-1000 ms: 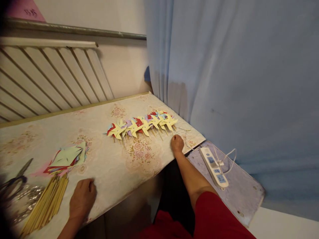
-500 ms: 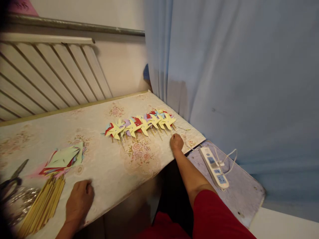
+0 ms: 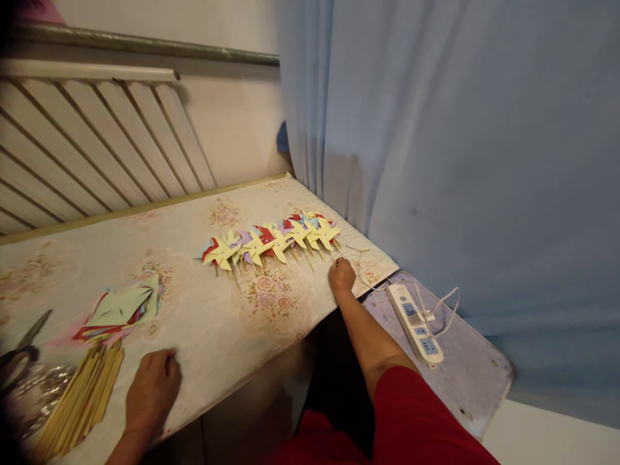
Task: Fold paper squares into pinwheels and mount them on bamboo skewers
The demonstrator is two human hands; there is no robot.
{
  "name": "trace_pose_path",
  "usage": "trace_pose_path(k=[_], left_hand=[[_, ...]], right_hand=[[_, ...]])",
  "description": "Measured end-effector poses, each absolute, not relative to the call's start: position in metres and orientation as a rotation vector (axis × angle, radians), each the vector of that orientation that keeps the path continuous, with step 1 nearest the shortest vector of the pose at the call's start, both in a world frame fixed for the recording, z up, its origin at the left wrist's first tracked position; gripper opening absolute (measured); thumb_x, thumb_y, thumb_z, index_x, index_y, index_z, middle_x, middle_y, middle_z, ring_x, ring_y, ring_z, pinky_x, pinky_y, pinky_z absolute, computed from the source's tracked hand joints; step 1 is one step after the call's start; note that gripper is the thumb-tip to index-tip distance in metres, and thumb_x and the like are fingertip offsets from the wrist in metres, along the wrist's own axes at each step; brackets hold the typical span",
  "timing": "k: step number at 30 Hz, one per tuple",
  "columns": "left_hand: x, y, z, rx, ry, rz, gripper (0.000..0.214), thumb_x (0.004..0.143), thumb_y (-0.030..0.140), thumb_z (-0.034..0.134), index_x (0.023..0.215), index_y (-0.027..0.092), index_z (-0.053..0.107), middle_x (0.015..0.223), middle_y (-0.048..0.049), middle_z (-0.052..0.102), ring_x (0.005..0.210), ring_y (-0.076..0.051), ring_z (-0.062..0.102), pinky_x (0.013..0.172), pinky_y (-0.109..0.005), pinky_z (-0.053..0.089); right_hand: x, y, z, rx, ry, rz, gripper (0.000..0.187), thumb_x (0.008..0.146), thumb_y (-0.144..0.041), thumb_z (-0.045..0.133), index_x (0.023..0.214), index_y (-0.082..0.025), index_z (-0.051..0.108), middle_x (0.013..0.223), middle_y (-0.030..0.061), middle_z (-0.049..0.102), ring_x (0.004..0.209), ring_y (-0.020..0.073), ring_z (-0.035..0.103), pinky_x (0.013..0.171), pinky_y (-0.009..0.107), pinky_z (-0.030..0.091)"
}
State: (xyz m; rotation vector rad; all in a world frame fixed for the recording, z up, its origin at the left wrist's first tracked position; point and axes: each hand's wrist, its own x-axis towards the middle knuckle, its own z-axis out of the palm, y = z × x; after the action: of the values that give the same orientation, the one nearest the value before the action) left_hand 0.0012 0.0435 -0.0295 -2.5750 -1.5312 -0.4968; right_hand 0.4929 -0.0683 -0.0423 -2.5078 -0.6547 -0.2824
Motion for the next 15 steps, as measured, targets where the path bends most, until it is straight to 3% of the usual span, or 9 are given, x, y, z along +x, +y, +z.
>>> trace_pose_path(k=[15], left_hand=[[0.0034,0.041,-0.0258,-2.58,-1.552,-0.507,0.023,0.091,0.025,0.037,0.099,0.016,0.057,0.101,-0.0098,0.058,0.097,-0.023,0.056,0.083,-0.034,0.046]], right_hand=[[0.4912,-0.0684,-0.0397,-2.554,-0.651,-0.236,0.021,0.087,-0.02,0.046,0.098,-0.016,0.064,0.097,0.0081,0.062,0.085,0.0169,0.055,0.071,0.026,0.035]])
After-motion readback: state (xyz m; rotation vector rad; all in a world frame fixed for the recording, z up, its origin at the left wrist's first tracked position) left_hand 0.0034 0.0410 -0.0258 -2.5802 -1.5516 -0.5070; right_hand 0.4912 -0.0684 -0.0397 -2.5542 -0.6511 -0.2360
